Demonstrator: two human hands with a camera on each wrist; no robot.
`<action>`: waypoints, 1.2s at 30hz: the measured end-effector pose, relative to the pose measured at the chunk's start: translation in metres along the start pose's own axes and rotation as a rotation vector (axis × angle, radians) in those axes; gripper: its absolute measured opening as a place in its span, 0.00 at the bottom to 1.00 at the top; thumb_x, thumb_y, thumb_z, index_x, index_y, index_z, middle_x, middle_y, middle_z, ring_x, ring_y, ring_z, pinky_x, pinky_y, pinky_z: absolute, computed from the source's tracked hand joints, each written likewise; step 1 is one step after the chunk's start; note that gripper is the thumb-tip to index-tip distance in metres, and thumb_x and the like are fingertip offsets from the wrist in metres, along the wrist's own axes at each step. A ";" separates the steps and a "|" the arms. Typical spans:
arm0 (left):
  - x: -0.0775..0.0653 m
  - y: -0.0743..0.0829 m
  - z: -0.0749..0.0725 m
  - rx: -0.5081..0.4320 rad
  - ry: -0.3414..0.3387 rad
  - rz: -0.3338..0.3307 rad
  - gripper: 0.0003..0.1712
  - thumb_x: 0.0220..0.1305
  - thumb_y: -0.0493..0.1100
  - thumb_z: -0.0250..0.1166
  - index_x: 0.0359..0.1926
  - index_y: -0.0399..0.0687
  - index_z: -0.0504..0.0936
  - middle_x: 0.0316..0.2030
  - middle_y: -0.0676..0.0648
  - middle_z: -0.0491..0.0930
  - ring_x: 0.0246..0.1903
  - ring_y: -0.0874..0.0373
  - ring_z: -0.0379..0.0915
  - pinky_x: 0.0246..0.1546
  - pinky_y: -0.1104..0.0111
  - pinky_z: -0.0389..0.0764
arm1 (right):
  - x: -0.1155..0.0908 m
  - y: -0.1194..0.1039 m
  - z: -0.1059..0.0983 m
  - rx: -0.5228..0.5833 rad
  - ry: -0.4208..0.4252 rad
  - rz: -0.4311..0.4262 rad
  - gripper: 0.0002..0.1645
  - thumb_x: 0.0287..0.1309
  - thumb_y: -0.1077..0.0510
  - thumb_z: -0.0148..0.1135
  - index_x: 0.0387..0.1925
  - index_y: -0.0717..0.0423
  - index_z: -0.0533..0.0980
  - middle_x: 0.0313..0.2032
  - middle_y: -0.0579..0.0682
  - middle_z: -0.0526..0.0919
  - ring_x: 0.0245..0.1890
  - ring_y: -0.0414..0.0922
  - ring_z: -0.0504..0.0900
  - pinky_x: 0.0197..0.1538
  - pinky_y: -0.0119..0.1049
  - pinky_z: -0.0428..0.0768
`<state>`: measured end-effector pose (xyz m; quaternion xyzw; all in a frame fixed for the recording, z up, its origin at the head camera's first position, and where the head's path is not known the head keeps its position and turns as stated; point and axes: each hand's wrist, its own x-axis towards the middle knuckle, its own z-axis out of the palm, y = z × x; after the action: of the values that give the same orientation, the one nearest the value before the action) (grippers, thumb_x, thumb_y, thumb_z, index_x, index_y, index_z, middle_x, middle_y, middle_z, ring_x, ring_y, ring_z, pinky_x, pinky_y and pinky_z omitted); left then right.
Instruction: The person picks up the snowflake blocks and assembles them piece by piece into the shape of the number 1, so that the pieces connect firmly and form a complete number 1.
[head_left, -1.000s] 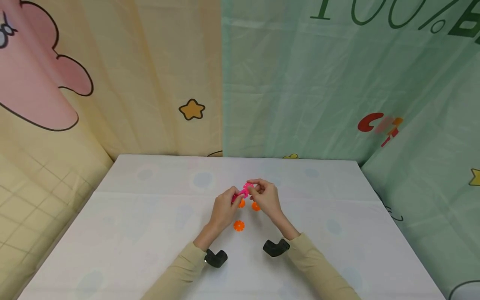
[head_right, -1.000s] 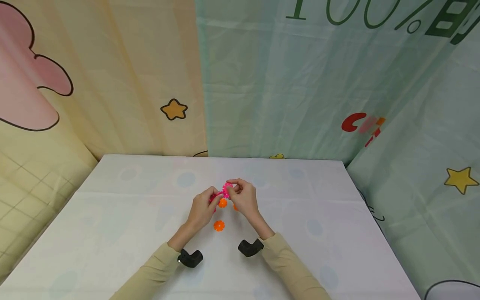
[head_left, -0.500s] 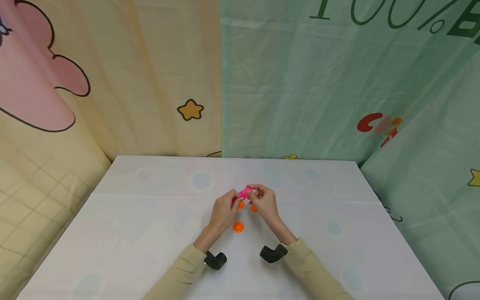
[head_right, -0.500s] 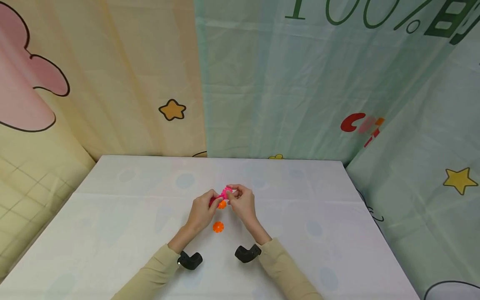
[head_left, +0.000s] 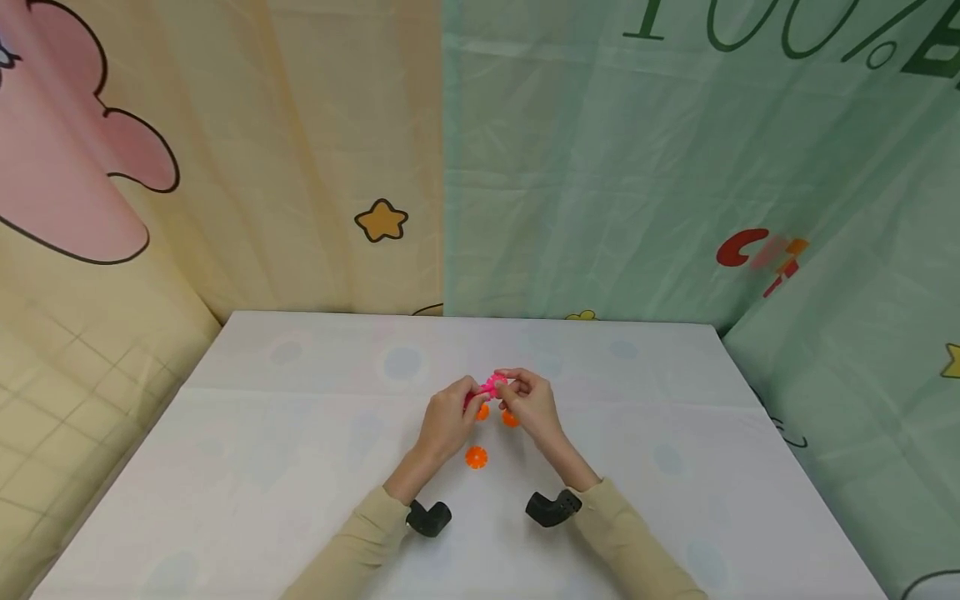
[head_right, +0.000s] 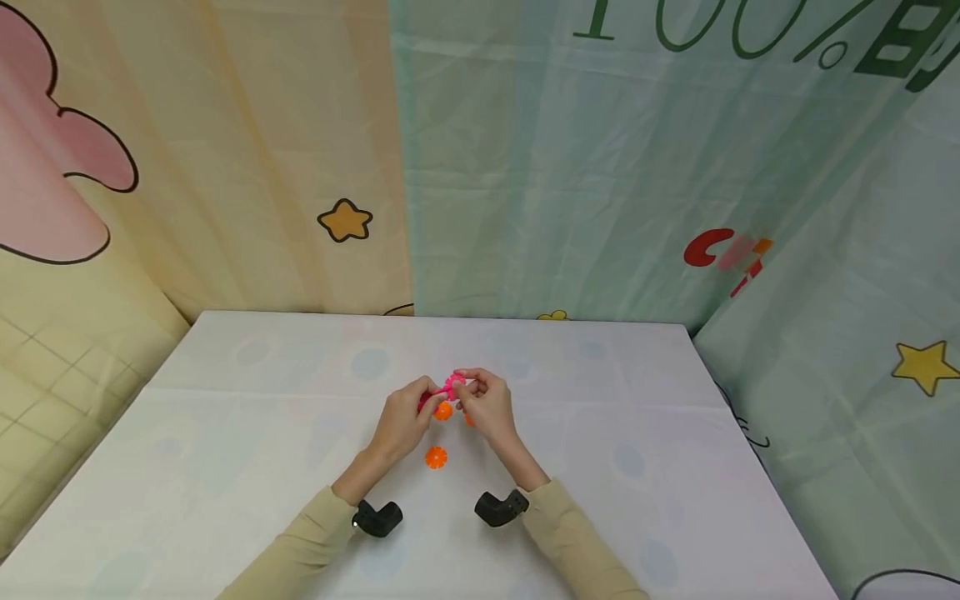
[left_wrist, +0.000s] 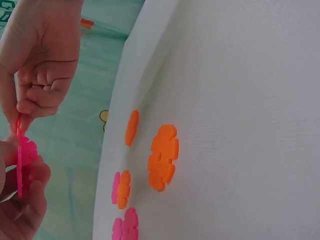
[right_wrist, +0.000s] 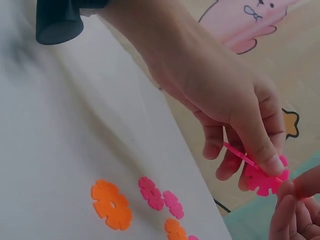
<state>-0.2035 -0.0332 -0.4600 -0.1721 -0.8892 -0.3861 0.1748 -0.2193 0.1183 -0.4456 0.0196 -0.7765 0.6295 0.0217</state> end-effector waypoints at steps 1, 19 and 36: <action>0.001 0.000 -0.001 -0.007 -0.011 -0.009 0.08 0.61 0.41 0.66 0.32 0.43 0.75 0.23 0.50 0.76 0.21 0.62 0.66 0.26 0.79 0.74 | 0.000 -0.001 -0.001 0.007 -0.015 0.011 0.12 0.59 0.61 0.64 0.45 0.61 0.81 0.23 0.60 0.80 0.26 0.62 0.80 0.26 0.36 0.80; -0.003 0.003 -0.013 -0.222 -0.160 -0.084 0.11 0.64 0.38 0.63 0.47 0.46 0.80 0.34 0.47 0.83 0.33 0.59 0.77 0.36 0.74 0.79 | -0.006 -0.020 -0.014 0.043 -0.162 0.078 0.16 0.63 0.66 0.53 0.51 0.69 0.75 0.29 0.64 0.78 0.22 0.39 0.76 0.35 0.30 0.80; -0.007 -0.004 -0.019 -0.169 -0.060 -0.146 0.13 0.59 0.44 0.69 0.44 0.48 0.80 0.27 0.51 0.80 0.23 0.64 0.72 0.25 0.76 0.76 | -0.001 0.001 -0.015 -0.025 -0.162 0.032 0.15 0.64 0.63 0.57 0.49 0.67 0.77 0.26 0.53 0.80 0.25 0.52 0.74 0.31 0.32 0.77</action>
<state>-0.1955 -0.0512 -0.4538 -0.1325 -0.8684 -0.4662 0.1044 -0.2177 0.1335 -0.4431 0.0580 -0.7837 0.6163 -0.0511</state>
